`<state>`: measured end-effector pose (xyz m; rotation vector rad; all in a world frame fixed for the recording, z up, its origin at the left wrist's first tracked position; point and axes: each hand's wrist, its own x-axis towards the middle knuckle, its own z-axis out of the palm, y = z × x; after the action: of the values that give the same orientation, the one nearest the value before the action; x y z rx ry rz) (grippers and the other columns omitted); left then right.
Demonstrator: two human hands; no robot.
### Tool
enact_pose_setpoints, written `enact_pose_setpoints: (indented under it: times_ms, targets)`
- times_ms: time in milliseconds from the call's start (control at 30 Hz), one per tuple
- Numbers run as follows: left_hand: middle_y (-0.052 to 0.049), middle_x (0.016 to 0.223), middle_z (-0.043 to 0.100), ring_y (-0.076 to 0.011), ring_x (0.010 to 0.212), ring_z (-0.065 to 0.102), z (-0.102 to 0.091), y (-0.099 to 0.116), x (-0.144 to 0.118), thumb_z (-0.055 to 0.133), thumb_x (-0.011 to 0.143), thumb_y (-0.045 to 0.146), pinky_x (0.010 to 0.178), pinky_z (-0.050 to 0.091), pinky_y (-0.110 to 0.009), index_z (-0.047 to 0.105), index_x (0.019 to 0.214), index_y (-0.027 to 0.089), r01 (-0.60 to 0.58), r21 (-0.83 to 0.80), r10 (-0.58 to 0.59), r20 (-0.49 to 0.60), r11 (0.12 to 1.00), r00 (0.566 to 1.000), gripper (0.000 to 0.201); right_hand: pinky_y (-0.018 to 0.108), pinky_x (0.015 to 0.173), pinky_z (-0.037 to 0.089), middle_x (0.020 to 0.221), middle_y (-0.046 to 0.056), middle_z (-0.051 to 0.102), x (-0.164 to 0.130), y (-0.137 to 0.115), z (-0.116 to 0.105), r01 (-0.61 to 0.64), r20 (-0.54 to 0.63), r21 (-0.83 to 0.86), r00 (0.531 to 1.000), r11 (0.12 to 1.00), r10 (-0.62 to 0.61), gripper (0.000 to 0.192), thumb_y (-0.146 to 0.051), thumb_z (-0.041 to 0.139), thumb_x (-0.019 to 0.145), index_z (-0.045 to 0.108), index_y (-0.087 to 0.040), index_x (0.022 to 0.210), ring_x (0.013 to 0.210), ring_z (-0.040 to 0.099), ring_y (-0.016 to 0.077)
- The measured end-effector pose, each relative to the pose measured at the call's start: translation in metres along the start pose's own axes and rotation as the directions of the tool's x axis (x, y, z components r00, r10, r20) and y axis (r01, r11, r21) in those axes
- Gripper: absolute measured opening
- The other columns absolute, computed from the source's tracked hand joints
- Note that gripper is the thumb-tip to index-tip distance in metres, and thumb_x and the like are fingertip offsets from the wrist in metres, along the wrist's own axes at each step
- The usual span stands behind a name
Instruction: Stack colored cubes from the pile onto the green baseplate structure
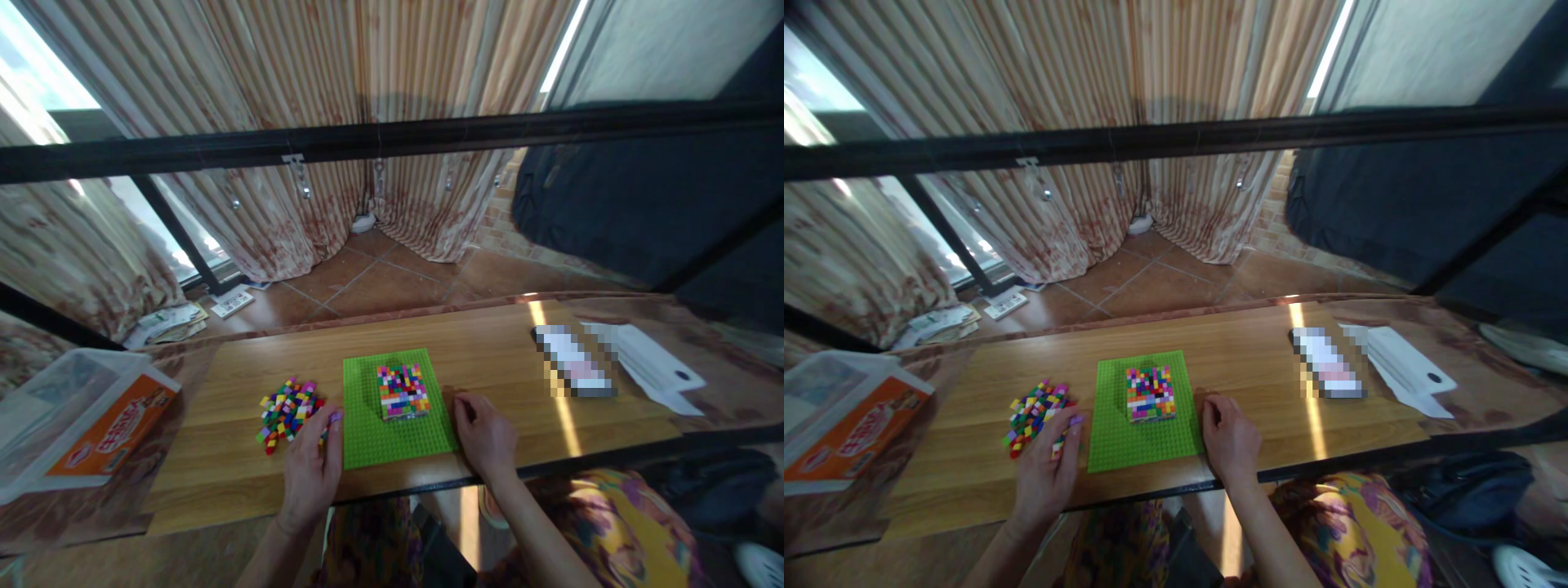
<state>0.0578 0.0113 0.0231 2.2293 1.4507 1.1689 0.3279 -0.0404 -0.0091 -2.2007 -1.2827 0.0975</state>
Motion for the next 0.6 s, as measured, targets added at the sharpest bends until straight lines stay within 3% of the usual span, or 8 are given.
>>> enact_pose_setpoints:
  times_ms: [167, 300, 467, 600]
  targets:
    - [-0.008, 0.1, 0.07, -0.0205, 0.096, 0.064, 0.022, 0.025, 0.041, 0.045, 0.094, 0.027, 0.089, 0.05, -0.036, 0.064, 0.103, 0.02, -0.043, -0.089, 0.046, 0.038, 0.995, 0.998, 0.022, 0.027, 0.063, 0.036, 0.099, 0.005, 0.072, 0.002, 0.002, 0.001, 0.02, 0.002, 0.022, 1.0, 1.0, -0.02, 0.029, -0.032, 0.044, 0.092, 0.07, -0.022, 0.097, 0.081, 0.063, 0.0181]
    - [-0.006, 0.102, 0.072, -0.0205, 0.099, 0.064, 0.051, 0.034, 0.067, 0.051, 0.091, 0.031, 0.094, 0.048, -0.039, 0.068, 0.102, 0.022, 0.022, -0.275, -0.012, 0.037, 0.961, 0.999, 0.022, 0.027, 0.062, 0.036, 0.097, 0.005, 0.072, 0.002, 0.002, 0.002, 0.021, -0.011, 0.025, 1.0, 0.999, -0.021, 0.029, -0.031, 0.044, 0.091, 0.07, -0.022, 0.096, 0.08, 0.063, 0.0178]
    - [-0.007, 0.101, 0.072, -0.0203, 0.1, 0.065, 0.085, 0.028, 0.074, 0.062, 0.083, 0.033, 0.096, 0.049, -0.039, 0.074, 0.092, 0.021, 0.19, -0.468, -0.169, 0.087, 0.863, 0.982, 0.019, 0.026, 0.062, 0.036, 0.096, 0.004, 0.071, 0.002, -0.001, 0.001, 0.011, 0.002, 0.012, 1.0, 1.0, -0.011, 0.027, -0.032, 0.045, 0.092, 0.07, -0.023, 0.096, 0.08, 0.063, 0.0171]
    - [-0.006, 0.096, 0.073, -0.0194, 0.095, 0.066, 0.096, 0.023, 0.068, 0.064, 0.08, 0.033, 0.093, 0.051, -0.038, 0.076, 0.09, 0.021, 0.299, -0.522, -0.26, 0.149, 0.799, 0.954, 0.02, 0.026, 0.063, 0.037, 0.096, 0.004, 0.071, 0.002, -0.001, 0.0, 0.001, 0.015, 0.012, 1.0, 1.0, -0.001, 0.026, -0.03, 0.046, 0.092, 0.07, -0.023, 0.096, 0.081, 0.064, 0.0169]
